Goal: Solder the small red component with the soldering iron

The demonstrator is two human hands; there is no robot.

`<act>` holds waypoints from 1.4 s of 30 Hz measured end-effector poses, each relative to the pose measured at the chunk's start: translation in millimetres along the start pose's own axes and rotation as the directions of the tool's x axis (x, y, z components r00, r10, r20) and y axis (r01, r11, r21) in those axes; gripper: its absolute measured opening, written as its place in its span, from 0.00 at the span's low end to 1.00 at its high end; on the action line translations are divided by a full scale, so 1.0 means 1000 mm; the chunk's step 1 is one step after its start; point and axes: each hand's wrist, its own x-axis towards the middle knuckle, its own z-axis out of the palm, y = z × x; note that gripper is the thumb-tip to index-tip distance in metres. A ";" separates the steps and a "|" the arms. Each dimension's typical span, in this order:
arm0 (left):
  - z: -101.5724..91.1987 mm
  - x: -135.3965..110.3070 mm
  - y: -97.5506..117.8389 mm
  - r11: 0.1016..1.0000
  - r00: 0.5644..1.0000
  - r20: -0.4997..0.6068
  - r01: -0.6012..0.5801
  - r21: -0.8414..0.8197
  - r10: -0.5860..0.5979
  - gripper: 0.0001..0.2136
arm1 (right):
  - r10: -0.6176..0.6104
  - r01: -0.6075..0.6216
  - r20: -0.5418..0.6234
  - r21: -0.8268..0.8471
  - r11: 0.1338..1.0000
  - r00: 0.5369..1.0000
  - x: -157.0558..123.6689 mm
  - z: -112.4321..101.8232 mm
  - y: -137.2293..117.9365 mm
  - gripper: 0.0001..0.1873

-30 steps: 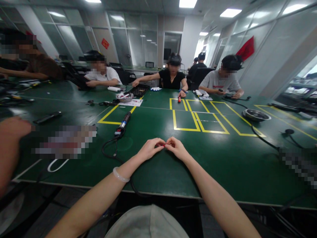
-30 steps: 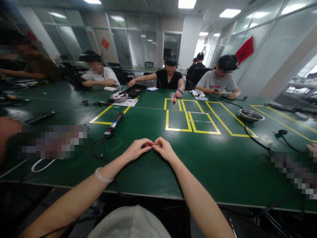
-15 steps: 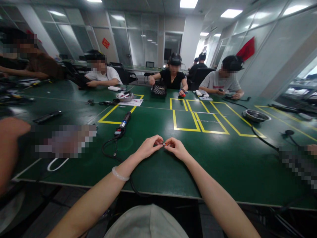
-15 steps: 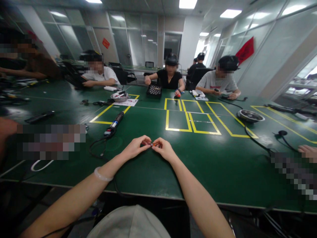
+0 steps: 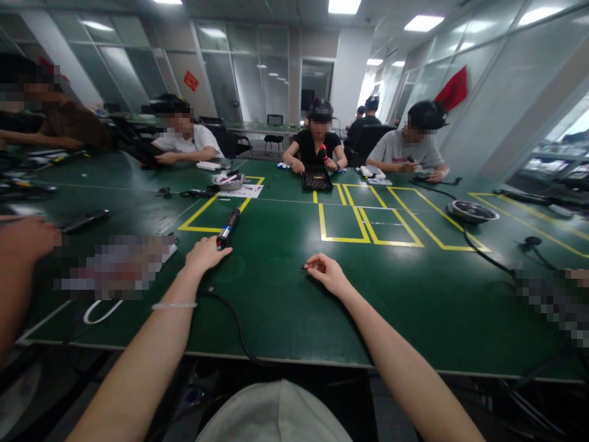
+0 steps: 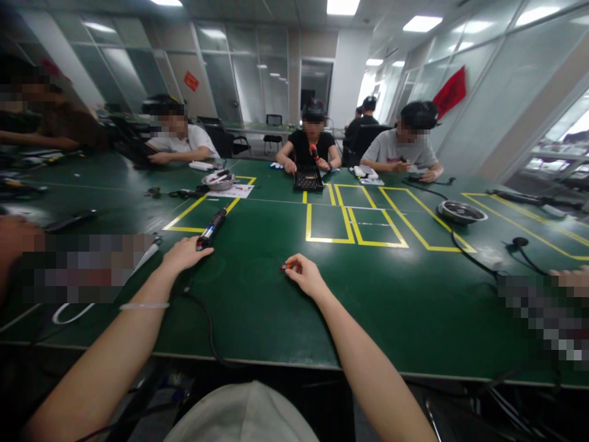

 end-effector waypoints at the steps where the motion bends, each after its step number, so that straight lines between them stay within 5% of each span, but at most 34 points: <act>1: 0.001 0.002 -0.002 1.000 1.000 0.002 -0.002 0.000 0.002 0.33 | 0.003 -0.004 -0.006 -0.009 1.000 1.000 0.000 0.000 -0.001 0.12; 12: -0.002 0.004 0.002 0.995 0.994 0.039 -0.098 0.001 0.098 0.34 | 0.013 -0.012 0.014 -0.030 0.999 1.000 0.000 0.000 -0.004 0.11; 20: -0.001 -0.049 0.066 0.971 0.974 -0.028 -0.222 0.088 0.225 0.28 | -0.013 0.011 -0.014 -0.107 0.994 1.000 0.000 0.000 -0.002 0.11; 31: 0.012 -0.112 0.159 0.862 0.860 -0.070 -0.505 0.038 0.506 0.22 | -0.095 0.094 -0.012 -0.044 0.995 0.995 -0.002 0.004 -0.003 0.08; 42: 0.020 -0.124 0.176 0.826 0.822 -0.091 -0.562 0.032 0.563 0.20 | -0.202 0.206 0.040 -0.218 0.954 0.979 -0.003 0.005 -0.009 0.02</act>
